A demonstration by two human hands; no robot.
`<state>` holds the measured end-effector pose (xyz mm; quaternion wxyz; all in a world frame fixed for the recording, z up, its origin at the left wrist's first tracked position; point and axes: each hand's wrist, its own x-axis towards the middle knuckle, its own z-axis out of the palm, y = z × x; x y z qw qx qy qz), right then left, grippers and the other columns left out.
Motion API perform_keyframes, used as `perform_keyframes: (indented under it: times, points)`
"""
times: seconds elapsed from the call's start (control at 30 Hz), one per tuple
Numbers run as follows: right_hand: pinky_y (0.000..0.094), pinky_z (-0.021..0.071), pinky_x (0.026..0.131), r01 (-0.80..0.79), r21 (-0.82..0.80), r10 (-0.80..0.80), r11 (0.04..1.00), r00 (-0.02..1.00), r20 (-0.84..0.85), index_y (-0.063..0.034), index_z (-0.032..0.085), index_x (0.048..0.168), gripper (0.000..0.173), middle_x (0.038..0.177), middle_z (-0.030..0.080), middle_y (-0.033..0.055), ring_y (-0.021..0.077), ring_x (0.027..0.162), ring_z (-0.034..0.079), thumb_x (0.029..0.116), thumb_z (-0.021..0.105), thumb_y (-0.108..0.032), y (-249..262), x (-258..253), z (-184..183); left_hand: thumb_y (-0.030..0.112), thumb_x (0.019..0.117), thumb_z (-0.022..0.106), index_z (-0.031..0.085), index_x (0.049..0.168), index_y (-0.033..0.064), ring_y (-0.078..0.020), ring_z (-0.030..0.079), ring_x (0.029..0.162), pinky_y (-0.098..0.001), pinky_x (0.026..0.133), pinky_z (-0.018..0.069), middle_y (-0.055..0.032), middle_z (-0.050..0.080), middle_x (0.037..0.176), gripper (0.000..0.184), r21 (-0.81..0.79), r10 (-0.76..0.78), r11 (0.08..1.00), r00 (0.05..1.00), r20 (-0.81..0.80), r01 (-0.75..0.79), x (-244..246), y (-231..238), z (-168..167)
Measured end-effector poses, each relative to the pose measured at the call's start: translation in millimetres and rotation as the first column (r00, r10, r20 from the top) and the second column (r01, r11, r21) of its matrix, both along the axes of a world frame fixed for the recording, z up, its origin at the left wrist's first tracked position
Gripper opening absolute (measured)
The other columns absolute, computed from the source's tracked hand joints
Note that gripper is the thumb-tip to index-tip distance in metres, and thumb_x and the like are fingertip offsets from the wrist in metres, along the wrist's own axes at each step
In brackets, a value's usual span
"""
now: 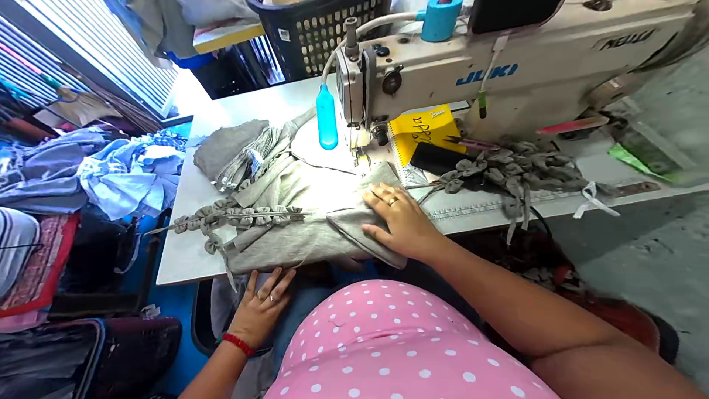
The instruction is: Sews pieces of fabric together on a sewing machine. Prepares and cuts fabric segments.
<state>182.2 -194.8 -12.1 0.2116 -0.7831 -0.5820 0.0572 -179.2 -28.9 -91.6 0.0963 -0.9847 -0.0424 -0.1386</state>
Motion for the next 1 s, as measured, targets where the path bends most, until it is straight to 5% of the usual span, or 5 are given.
perform_keyframes:
  times: [0.07, 0.37, 0.6, 0.73, 1.0]
  points:
    - [0.0617, 0.0475, 0.102, 0.114, 0.162, -0.118, 0.98, 0.993, 0.015, -0.0047, 0.061, 0.14, 0.05, 0.134, 0.063, 0.0216, 0.0426, 0.125, 0.058, 0.0971, 0.067, -0.03, 6, 10, 9, 0.019, 0.1022, 0.051, 0.066, 0.128, 0.0208, -0.0297, 0.045, 0.144, -0.0594, 0.117, 0.0308, -0.0051, 0.054, 0.152, 0.03, -0.09, -0.029, 0.995, 0.998, 0.057, 0.034, 1, -3, 10]
    - [0.0667, 0.0426, 0.095, 0.405, -0.089, -0.413, 0.91, 0.907, -0.087, -0.0035, 0.075, 0.107, 0.025, 0.116, 0.067, 0.0239, 0.0476, 0.125, 0.053, 0.0947, 0.071, -0.025, 47, 50, 30, 0.021, 0.1019, 0.054, 0.073, 0.114, 0.013, -0.0238, 0.064, 0.118, -0.0391, 0.103, 0.0494, -0.01, 0.071, 0.121, 0.024, -0.402, 0.125, 0.914, 0.908, 0.4, 0.051, 101, -21, 92]
    - [0.0515, 0.0507, 0.085, 0.123, 0.536, -0.02, 0.835, 0.981, -0.193, -0.0069, 0.076, 0.097, 0.012, 0.095, 0.07, 0.0088, 0.0279, 0.094, 0.064, 0.0923, 0.068, -0.014, 10, -6, 42, 0.027, 0.0948, 0.068, 0.057, 0.143, 0.0046, -0.0289, 0.057, 0.131, -0.0522, 0.111, 0.0444, -0.014, 0.061, 0.14, 0.054, -0.602, 0.075, 0.787, 0.948, 0.31, 0.134, 196, -19, 128]
    - [0.037, 0.0501, 0.092, 0.093, 0.652, 0.136, 0.753, 0.947, -0.292, -0.0116, 0.076, 0.1, 0.015, 0.107, 0.066, 0.002, 0.0146, 0.106, 0.06, 0.096, 0.065, -0.022, -10, -12, 65, 0.008, 0.0896, 0.069, 0.073, 0.103, 0.0023, -0.0213, 0.07, 0.102, -0.0441, 0.097, 0.0533, -0.0093, 0.075, 0.1, 0.015, -0.619, 0.109, 0.709, 0.814, 0.57, 0.338, 218, -29, 125]
    - [0.039, 0.0499, 0.095, -0.068, 0.538, 0.185, 0.84, 0.968, -0.167, -0.0151, 0.077, 0.108, 0.02, 0.109, 0.071, -0.0025, 0.0122, 0.107, 0.062, 0.0924, 0.068, -0.025, -30, -4, 108, 0.008, 0.0935, 0.068, 0.073, 0.099, 0.0042, -0.0116, 0.07, 0.102, -0.0396, 0.111, 0.0465, -0.0034, 0.075, 0.097, 0.008, -0.614, 0.052, 0.641, 0.772, 0.633, 0.46, 213, -36, 140]
